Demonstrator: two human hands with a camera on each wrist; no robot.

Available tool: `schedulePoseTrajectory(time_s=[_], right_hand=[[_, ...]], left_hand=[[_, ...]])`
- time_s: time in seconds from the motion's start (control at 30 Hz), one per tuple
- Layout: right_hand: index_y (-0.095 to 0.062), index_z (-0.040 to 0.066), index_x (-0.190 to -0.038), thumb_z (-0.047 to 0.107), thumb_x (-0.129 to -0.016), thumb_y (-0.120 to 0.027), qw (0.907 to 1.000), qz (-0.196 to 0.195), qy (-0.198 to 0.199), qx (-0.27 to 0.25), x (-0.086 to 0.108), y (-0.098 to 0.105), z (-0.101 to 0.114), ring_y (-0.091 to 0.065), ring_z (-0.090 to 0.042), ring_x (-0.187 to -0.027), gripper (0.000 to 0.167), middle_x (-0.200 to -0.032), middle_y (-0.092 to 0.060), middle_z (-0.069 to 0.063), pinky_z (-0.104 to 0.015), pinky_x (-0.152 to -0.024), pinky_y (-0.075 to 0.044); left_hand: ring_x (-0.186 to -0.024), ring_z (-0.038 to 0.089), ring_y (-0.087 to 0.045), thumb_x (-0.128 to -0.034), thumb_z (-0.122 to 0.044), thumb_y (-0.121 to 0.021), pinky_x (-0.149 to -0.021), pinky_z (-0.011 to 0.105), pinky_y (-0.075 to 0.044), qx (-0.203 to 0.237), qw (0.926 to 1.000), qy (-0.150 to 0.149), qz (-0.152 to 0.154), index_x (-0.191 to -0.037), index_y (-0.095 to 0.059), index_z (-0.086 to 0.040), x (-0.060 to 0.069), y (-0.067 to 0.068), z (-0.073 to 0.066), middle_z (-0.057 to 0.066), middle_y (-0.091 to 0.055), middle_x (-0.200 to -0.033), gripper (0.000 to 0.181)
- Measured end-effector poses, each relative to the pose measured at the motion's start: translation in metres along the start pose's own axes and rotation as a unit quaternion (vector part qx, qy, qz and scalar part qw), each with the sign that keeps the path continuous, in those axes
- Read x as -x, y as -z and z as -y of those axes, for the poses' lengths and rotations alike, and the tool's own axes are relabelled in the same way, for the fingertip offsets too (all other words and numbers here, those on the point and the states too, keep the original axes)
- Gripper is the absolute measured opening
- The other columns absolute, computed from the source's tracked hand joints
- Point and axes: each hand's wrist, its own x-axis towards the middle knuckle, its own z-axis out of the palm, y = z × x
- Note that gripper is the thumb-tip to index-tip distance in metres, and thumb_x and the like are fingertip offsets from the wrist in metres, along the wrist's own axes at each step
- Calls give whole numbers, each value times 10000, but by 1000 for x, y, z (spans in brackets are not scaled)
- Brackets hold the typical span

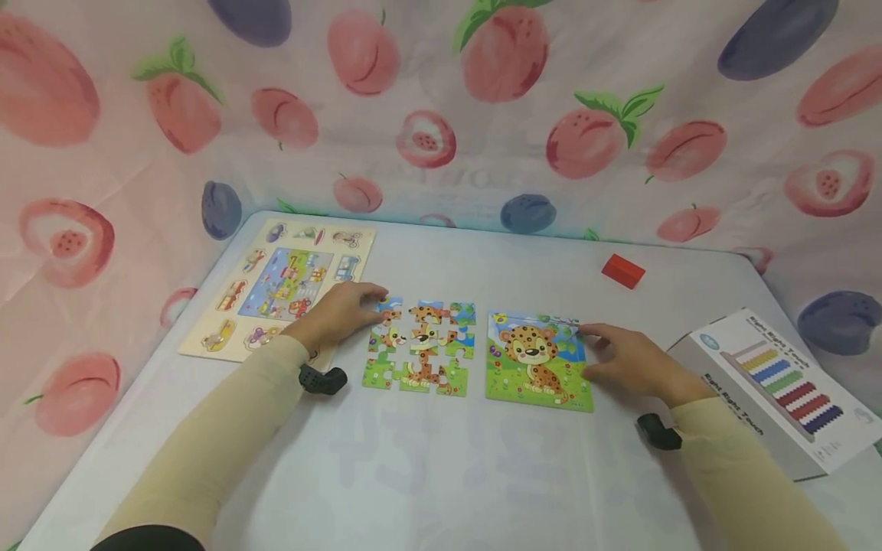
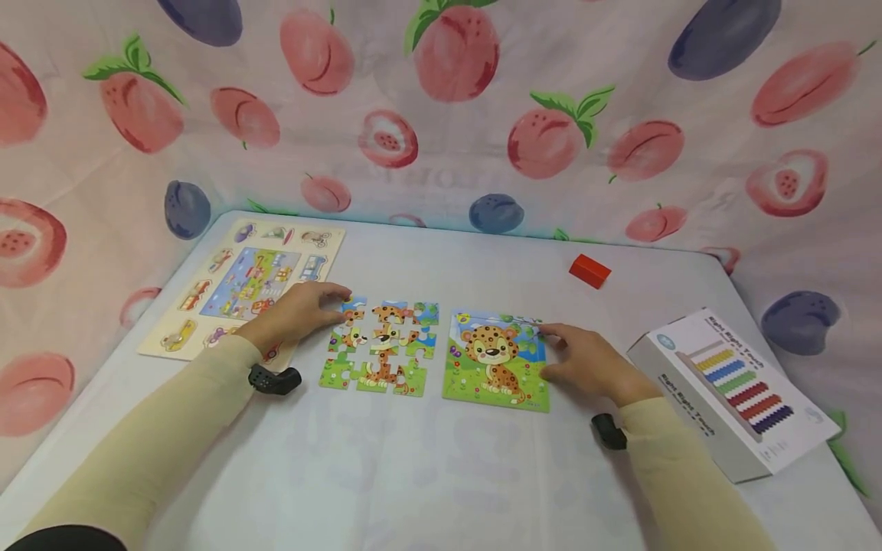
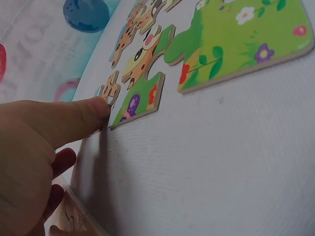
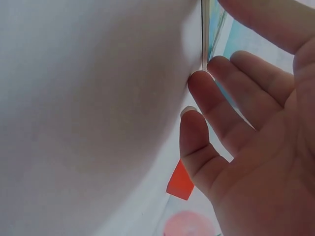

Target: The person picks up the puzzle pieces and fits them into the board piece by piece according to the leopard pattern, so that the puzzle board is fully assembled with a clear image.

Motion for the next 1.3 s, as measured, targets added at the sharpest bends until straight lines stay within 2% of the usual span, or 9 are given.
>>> schedulePoseTrajectory(time_s=[0.23,0.53,0.83,1.3], right_hand=[[-449,81,-1491,310,-837,-810,9998,165,-16,69,0,2,-3,-483,-434,-1209,781,-1317,-548,-241,-655,-968,-413],[-430,77,-1507,323,-817,-828,9996,276,-29,48,0,4,-4,-472,-449,-1213,834,-1309,-547,-258,-656,-963,-419],[-417,86,-1520,356,-805,-835,9989,396,-111,206,-3,6,-3,-463,-461,-1227,871,-1328,-538,-270,-662,-961,-420],[-421,93,-1522,365,-810,-831,9986,454,-13,265,-7,4,0,-477,-455,-1224,866,-1326,-545,-268,-654,-967,-420]], left_hand=[[-1376,314,-419,-940,-232,-719,-1137,472,-303,-103,9999,0,-4,-1377,-600,-90,-3,0,0,103,-559,-1415,475],[-1361,323,-440,-927,-220,-731,-1130,470,-313,-212,9998,-64,-11,-1350,-618,-80,-5,3,1,129,-568,-1402,460],[-1334,307,-467,-921,-224,-742,-1122,458,-323,-175,9998,64,-1,-1339,-625,-87,-6,5,0,116,-596,-1364,455],[-1340,313,-459,-929,-215,-730,-1123,464,-321,-206,9997,145,59,-1335,-626,-82,-6,3,1,112,-599,-1362,440]])
